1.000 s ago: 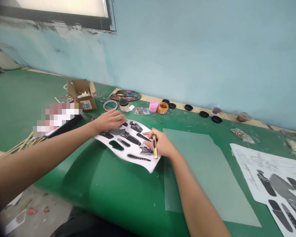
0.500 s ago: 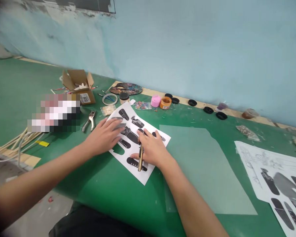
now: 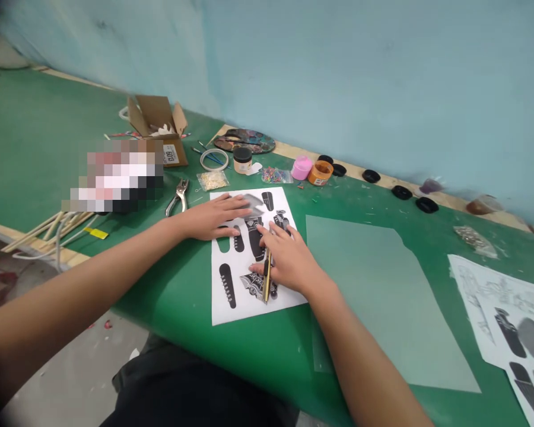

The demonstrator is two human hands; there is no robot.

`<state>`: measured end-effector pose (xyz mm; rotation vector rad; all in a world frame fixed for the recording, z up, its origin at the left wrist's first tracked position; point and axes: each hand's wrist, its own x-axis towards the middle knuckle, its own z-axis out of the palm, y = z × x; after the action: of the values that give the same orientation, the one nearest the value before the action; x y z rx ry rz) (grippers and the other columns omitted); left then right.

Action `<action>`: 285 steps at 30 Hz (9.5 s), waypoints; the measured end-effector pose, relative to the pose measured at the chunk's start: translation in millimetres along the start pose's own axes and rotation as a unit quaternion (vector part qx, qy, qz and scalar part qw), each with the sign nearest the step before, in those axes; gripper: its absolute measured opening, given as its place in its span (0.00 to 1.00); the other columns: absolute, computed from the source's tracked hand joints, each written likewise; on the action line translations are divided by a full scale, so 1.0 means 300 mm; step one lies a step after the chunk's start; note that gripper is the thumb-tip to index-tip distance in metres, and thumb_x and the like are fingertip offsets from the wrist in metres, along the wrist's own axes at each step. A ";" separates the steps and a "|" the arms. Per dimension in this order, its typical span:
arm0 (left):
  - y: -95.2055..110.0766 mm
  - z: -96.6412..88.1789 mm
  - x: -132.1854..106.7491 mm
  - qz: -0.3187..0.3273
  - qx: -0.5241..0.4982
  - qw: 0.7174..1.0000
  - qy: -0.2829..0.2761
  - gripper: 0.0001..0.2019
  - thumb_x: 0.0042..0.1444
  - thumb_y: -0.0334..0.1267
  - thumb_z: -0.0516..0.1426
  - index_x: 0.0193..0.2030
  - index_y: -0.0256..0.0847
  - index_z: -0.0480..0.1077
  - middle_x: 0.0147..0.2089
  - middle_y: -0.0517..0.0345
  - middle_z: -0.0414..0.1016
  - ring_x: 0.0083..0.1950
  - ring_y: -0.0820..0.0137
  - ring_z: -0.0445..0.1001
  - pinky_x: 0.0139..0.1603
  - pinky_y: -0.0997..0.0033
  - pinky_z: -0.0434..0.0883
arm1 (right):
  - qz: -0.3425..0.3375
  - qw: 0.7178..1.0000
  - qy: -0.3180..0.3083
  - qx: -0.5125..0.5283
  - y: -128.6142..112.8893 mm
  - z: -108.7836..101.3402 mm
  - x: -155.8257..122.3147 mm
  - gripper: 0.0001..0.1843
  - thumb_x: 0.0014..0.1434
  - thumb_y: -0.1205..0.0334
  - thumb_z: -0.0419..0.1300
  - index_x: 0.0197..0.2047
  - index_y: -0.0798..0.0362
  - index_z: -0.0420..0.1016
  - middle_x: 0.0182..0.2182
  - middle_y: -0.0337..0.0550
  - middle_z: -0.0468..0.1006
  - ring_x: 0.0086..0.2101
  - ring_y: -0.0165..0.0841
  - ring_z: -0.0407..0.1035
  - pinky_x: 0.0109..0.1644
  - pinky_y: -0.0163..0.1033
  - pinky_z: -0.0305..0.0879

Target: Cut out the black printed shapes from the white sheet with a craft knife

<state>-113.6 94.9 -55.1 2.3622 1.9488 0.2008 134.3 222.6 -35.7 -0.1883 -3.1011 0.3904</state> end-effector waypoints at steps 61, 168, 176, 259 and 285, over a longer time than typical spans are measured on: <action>-0.088 -0.070 0.068 0.065 -0.129 0.981 -0.130 0.43 0.54 0.59 0.60 0.73 0.47 0.52 0.77 0.53 0.40 0.77 0.51 0.34 0.71 0.40 0.24 | 0.092 0.933 0.099 0.334 -0.090 0.037 0.113 0.03 0.59 0.64 0.65 0.35 0.48 0.82 0.34 0.38 0.84 0.33 0.32 0.78 0.37 0.36 0.72; -0.055 -0.074 0.070 0.056 -0.161 0.979 -0.107 0.30 0.57 0.55 0.60 0.64 0.51 0.65 0.75 0.54 0.51 0.75 0.54 0.47 0.69 0.51 0.45 | 0.141 0.911 0.156 0.355 -0.113 0.079 0.099 0.03 0.57 0.65 0.64 0.31 0.49 0.75 0.33 0.40 0.81 0.33 0.33 0.75 0.35 0.39 0.69; -0.054 -0.075 0.070 0.052 -0.160 0.979 -0.111 0.31 0.56 0.55 0.61 0.65 0.51 0.65 0.76 0.54 0.50 0.75 0.54 0.46 0.69 0.51 0.45 | 0.078 0.928 0.141 0.337 -0.115 0.070 0.104 0.05 0.59 0.68 0.63 0.32 0.49 0.74 0.33 0.39 0.81 0.32 0.31 0.75 0.36 0.38 0.69; -0.102 -0.088 0.060 0.040 -0.128 0.984 -0.115 0.33 0.59 0.54 0.58 0.69 0.49 0.59 0.76 0.56 0.47 0.77 0.56 0.43 0.73 0.52 0.41 | 0.162 0.869 0.208 0.419 -0.121 0.098 0.076 0.05 0.62 0.58 0.63 0.36 0.49 0.76 0.21 0.34 0.77 0.20 0.27 0.70 0.24 0.34 0.66; -0.114 -0.084 0.057 0.039 -0.130 0.986 -0.101 0.31 0.59 0.51 0.57 0.68 0.48 0.61 0.76 0.53 0.48 0.76 0.53 0.46 0.72 0.50 0.43 | -0.068 0.972 0.154 0.161 -0.131 0.112 0.089 0.08 0.63 0.57 0.63 0.40 0.50 0.68 0.47 0.49 0.81 0.56 0.46 0.70 0.55 0.54 0.64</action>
<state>-147.4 117.6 -33.9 2.1967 1.6344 0.1972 102.3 179.7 -58.5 -0.0271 -2.6797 0.7670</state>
